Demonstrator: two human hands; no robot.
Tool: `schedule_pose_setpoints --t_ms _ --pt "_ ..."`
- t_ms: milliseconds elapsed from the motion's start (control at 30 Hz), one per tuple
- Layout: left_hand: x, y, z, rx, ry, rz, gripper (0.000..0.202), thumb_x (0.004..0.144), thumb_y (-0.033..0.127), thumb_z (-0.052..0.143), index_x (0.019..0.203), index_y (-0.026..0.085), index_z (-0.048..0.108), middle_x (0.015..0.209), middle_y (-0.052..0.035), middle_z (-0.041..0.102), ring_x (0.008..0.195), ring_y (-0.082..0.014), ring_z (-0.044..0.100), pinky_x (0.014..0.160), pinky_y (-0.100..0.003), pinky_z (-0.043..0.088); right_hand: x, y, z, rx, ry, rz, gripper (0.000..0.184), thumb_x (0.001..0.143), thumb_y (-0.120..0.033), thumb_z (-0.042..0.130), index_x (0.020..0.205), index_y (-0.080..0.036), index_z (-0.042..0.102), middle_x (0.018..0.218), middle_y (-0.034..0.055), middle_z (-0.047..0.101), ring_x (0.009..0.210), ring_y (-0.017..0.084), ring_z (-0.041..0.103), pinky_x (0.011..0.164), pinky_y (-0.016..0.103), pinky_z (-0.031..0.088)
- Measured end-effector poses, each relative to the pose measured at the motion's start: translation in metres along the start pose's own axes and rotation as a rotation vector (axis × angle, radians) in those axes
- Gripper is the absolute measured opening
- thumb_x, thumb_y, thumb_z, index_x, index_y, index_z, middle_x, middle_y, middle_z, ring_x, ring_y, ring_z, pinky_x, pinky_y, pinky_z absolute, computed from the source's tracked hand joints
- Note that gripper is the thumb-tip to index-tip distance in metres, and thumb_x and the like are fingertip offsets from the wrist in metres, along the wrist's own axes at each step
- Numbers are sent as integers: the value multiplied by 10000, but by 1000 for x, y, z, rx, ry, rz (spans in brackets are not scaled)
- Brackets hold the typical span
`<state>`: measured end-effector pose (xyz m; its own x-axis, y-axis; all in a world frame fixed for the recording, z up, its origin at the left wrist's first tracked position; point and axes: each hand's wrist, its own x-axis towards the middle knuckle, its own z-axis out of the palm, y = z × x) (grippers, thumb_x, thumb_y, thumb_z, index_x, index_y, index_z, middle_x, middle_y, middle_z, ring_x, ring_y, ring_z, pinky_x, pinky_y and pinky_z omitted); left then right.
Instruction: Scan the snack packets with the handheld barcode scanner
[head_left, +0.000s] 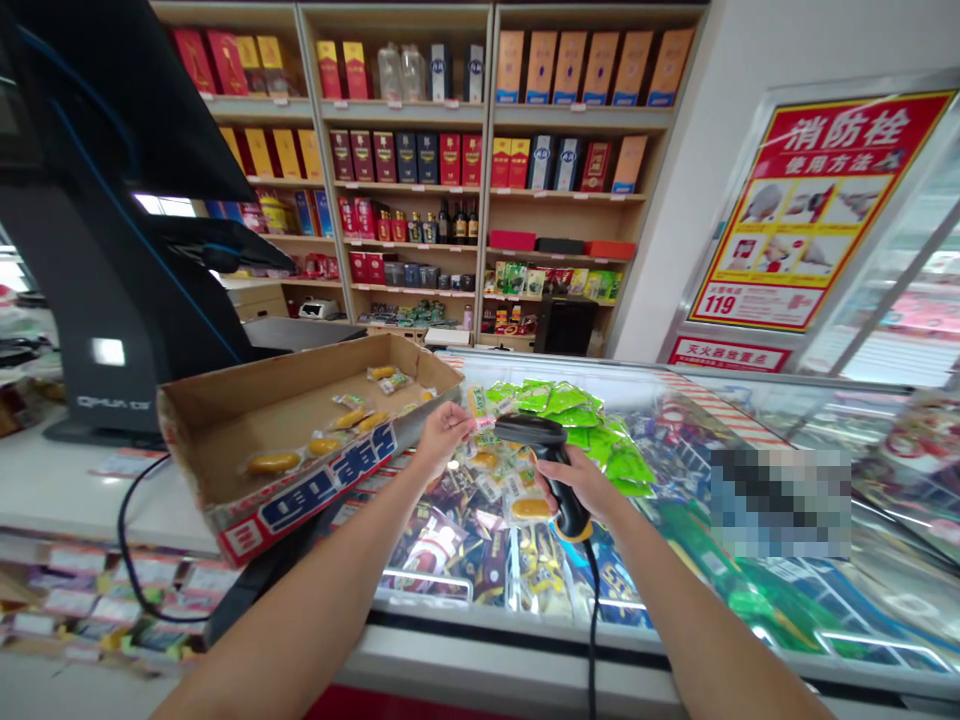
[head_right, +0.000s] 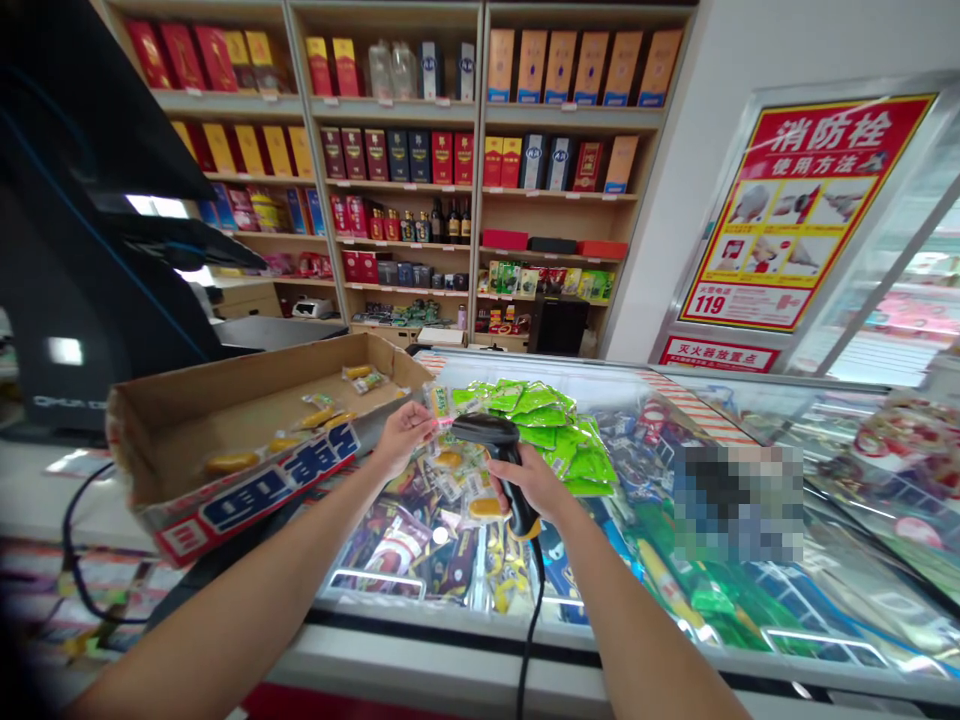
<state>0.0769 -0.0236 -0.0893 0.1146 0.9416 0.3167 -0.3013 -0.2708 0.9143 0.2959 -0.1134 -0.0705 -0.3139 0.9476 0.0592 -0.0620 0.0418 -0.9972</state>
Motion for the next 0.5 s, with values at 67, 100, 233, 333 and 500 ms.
schedule_pose_setpoints --t_ms 67,100,233,333,500 --pt "1 0 0 2 10 1 375 565 335 807 686 178 489 554 17 621 483 -92 533 474 -196 364 1 2 -1 -3 -4 -4 333 695 -433 727 798 -161 565 530 -22 580 373 115 526 381 244 486" --pt "1 0 0 0 14 3 376 563 336 807 684 178 488 549 17 618 478 -90 527 471 -195 360 1 2 -1 -2 -8 -4 331 697 -431 727 797 -161 564 529 -23 579 373 115 526 381 243 485" --pt "1 0 0 1 9 4 375 559 327 806 680 176 486 540 20 615 462 -78 509 468 -188 357 2 4 -2 17 -14 1 327 699 -418 733 802 -162 558 534 -28 580 371 108 524 381 236 481" --pt "1 0 0 -12 19 4 386 549 327 813 682 172 485 543 17 617 466 -76 517 471 -185 364 2 4 -2 19 -9 3 336 691 -425 735 795 -163 554 537 -24 584 375 112 528 380 241 483" --pt "1 1 -1 -10 16 -6 405 548 337 824 706 172 490 581 19 620 529 -102 575 490 -188 390 3 3 0 54 31 3 363 661 -456 736 774 -167 546 508 -31 576 355 109 507 360 245 476"
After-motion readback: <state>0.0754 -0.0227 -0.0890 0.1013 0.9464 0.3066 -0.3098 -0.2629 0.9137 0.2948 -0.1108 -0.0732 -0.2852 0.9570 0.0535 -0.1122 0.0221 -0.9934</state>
